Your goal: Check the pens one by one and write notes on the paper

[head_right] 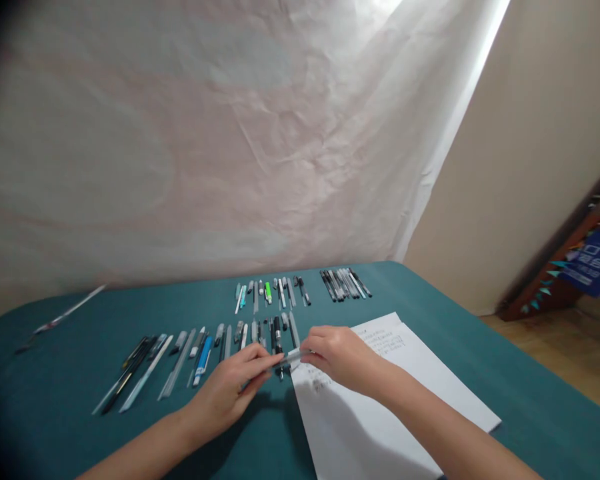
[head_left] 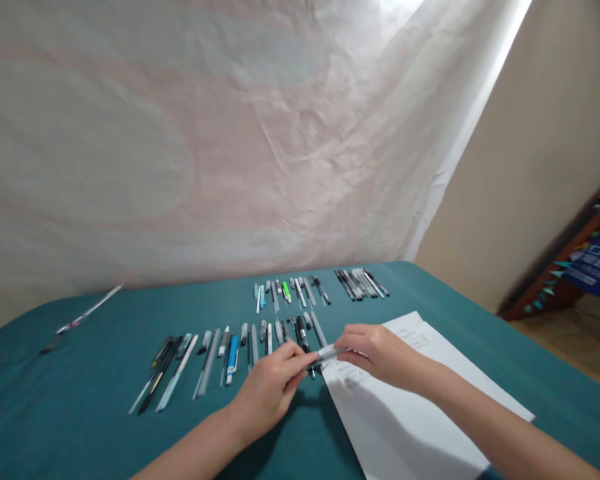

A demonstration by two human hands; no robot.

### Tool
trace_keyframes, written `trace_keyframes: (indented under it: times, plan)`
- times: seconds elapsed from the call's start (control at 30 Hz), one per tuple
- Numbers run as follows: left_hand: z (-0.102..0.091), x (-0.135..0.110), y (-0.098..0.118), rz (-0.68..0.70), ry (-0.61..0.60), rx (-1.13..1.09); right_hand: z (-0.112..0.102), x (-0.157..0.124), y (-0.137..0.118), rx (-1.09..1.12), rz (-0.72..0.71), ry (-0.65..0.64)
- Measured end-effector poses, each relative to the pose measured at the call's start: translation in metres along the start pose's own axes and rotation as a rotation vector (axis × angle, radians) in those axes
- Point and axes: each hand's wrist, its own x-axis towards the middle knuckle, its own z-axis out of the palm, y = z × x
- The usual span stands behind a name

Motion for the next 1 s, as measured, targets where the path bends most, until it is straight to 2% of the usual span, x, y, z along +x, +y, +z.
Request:
trace_keyframes:
  times: [0.1, 0.2, 0.3, 0.43, 0.53, 0.63, 0.73, 0.83, 1.0]
  plan:
    - [0.0, -0.004, 0.005, 0.045, -0.05, 0.167, 0.009, -0.013, -0.005, -0.126, -0.026, -0.012]
    - [0.003, -0.008, 0.007, 0.107, -0.065, 0.356, 0.02, -0.023, -0.011, -0.126, 0.014, -0.021]
    - [0.007, -0.007, 0.011, 0.148, -0.052, 0.42, 0.03, -0.028, -0.018, -0.139, 0.048, 0.059]
    - [0.014, -0.003, 0.016, 0.114, -0.045, 0.341, 0.045, -0.027, -0.025, -0.333, 0.02, 0.176]
    - [0.022, -0.003, 0.019, 0.067, -0.011, 0.203, 0.056, -0.026, -0.024, -0.485, 0.011, 0.221]
    - [0.025, -0.007, 0.02, 0.063, 0.007, 0.043, 0.061, -0.027, -0.017, -0.542, -0.014, 0.268]
    - [0.023, -0.011, 0.023, 0.124, -0.05, -0.059, 0.06, -0.028, -0.01, -0.57, 0.021, 0.322]
    - [0.022, -0.014, 0.026, 0.236, -0.097, -0.036, 0.057, -0.029, -0.006, -0.595, 0.045, 0.338]
    - [0.027, -0.015, 0.031, 0.429, -0.178, 0.059, 0.058, -0.033, -0.008, -0.539, -0.054, 0.394]
